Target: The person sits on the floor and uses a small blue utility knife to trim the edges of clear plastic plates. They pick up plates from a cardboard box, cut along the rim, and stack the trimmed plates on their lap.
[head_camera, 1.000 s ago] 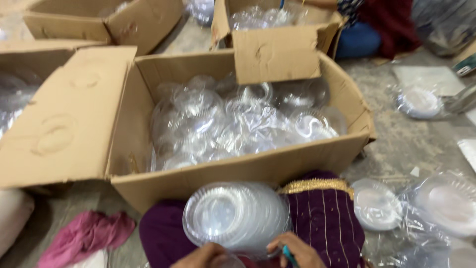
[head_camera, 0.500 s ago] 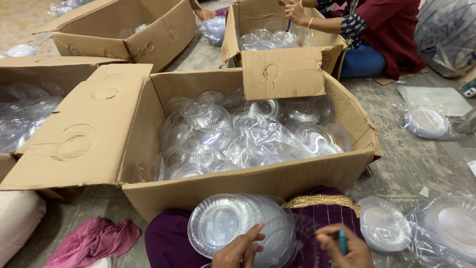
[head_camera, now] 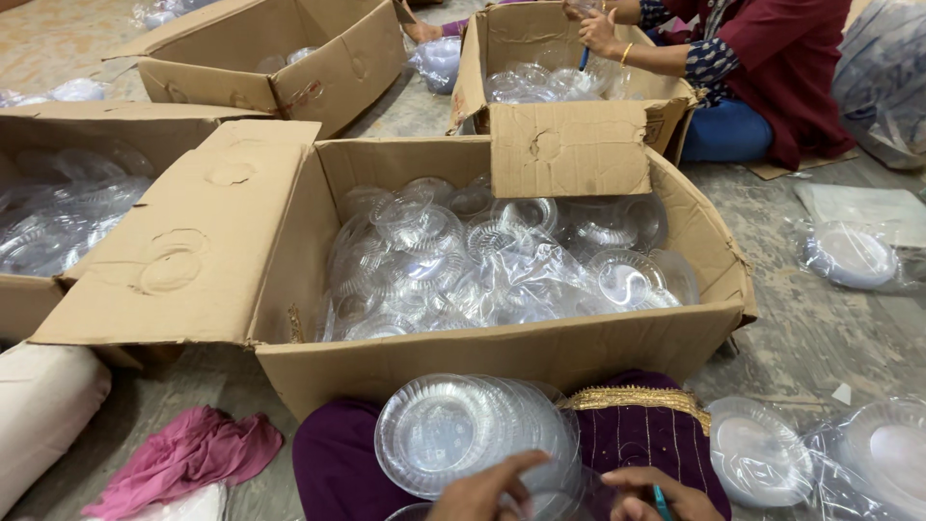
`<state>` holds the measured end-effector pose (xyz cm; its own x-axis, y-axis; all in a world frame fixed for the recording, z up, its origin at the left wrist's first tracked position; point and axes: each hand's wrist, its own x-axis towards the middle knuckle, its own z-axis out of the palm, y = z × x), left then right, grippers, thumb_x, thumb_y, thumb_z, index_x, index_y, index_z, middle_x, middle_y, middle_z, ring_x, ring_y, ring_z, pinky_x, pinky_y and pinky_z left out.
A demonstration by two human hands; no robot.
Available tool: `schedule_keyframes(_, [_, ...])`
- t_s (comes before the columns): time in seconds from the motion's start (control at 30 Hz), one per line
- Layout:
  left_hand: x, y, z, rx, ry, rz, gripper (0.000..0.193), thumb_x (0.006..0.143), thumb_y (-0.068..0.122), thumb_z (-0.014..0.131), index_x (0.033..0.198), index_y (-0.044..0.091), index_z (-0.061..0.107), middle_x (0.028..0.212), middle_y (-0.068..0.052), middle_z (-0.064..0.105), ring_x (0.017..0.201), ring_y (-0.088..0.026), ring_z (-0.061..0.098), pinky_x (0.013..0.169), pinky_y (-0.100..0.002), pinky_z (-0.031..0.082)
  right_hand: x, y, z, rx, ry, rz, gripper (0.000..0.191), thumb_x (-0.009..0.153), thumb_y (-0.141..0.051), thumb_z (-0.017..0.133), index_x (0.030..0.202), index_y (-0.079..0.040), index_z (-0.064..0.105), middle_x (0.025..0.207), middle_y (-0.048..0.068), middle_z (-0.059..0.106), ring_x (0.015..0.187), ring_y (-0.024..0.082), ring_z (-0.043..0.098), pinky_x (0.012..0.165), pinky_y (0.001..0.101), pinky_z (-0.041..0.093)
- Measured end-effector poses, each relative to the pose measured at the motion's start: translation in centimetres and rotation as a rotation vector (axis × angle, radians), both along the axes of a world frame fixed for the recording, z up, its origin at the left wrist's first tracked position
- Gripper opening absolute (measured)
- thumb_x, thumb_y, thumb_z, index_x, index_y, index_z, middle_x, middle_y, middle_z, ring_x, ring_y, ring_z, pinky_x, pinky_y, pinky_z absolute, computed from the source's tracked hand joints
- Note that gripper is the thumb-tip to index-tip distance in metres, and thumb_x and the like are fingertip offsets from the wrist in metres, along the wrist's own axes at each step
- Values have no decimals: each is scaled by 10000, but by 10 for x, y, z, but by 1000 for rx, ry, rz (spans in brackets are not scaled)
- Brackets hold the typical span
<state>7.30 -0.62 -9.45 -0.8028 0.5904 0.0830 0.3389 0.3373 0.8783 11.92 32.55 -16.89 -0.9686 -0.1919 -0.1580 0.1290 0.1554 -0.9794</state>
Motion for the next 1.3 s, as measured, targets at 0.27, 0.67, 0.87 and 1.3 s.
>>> schedule_keyframes(0.27, [-2, 23, -8, 94, -84, -67, 541, 956, 108, 597, 1495, 143, 555, 897, -82, 799, 837, -189, 794, 731, -313, 618, -13, -5, -6, 45, 190, 132, 579, 918, -233, 710, 1456, -65, 577, 681, 22, 646, 630, 84, 625, 587, 269, 482])
schedule_keyframes(0.67, [14, 84, -17, 1093, -993, 212, 814, 1002, 485, 578, 1649, 300, 121, 1509, -157, 537, 1255, -256, 657, 1001, -488, 640, -19, -40, 57, -9, 213, -630, 584, 921, -123, 605, 1496, -84, 510, 711, 127, 732, 395, 98, 493, 384, 256, 401])
schedule_keyframes(0.87, [22, 65, 22, 987, -653, 525, 788, 913, 308, 507, 1607, 252, 138, 1421, -280, 635, 1096, -402, 757, 758, -487, 701, 2, -84, 71, 87, 207, -568, 614, 912, -81, 623, 1507, -38, 480, 787, 120, 774, 490, 78, 565, 451, 244, 468])
schedule_keyframes(1.3, [29, 37, 59, 1144, -438, 492, 621, 1064, 140, 388, 1613, 153, 99, 1426, -333, 555, 1161, -389, 694, 845, -415, 662, 22, -104, 104, 11, 337, -374, 440, 1007, -93, 575, 1427, 28, 531, 933, 111, 744, 587, 55, 521, 543, 204, 452])
